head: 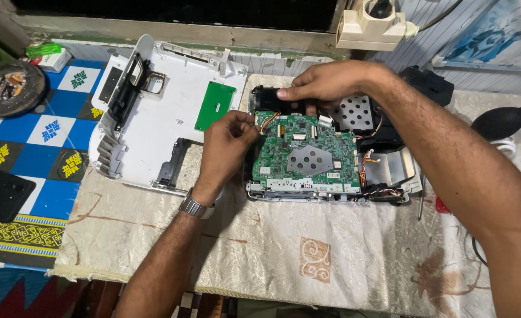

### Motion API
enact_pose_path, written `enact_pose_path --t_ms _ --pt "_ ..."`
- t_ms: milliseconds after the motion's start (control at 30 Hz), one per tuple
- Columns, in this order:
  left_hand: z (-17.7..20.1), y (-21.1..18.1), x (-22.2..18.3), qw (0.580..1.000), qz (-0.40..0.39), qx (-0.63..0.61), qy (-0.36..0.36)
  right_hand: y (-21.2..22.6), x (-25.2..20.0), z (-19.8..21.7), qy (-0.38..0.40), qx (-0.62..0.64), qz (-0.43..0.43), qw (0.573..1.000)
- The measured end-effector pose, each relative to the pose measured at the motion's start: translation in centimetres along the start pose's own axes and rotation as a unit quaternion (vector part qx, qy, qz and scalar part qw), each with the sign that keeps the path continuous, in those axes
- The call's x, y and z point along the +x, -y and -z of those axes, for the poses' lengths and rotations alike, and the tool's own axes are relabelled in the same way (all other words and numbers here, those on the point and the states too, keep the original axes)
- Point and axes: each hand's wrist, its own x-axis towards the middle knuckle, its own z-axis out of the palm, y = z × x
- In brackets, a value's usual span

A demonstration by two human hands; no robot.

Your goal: Disassembling an electronic device by removing screws and lifting the internal circuit board.

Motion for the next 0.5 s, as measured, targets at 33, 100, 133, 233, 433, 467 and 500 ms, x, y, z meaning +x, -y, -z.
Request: enact_pose_path --t_ms 33,100,133,233,433,467,500 --pt "0.0 0.3 0.2 1.000 0.000 0.000 0.001 -0.7 0.3 -0.1 0.000 0.001 0.000 1.000" --pt "-0.1 0.9 0.5 0.999 0.024 -0.021 -0.008 -2.0 1.0 -0.1 0.007 0.115 0.120 0.986" --pt "-0.1 1.0 0.5 0.999 0.024 -0.021 -0.009 -2.1 1.3 -0.2 0.008 0.114 0.121 0.986" --pt "0.0 0.9 0.4 0.999 0.027 -0.025 -0.008 -2.4 1.6 -0.2 0.003 0.107 0.134 0.985" --pt "-0.1 1.3 0.7 0.999 0.029 -0.028 0.000 -2.5 1.6 -0.2 -0.002 0.098 0.137 0.986" --pt "-0.2 1.5 0.7 0.999 0.029 -0.027 0.000 -2.7 2.1 -0.2 0.001 0.092 0.141 0.986" --pt "-0.2 1.6 0.8 0.999 0.030 -0.026 -0.001 -2.9 2.5 -0.3 0.004 0.085 0.145 0.986"
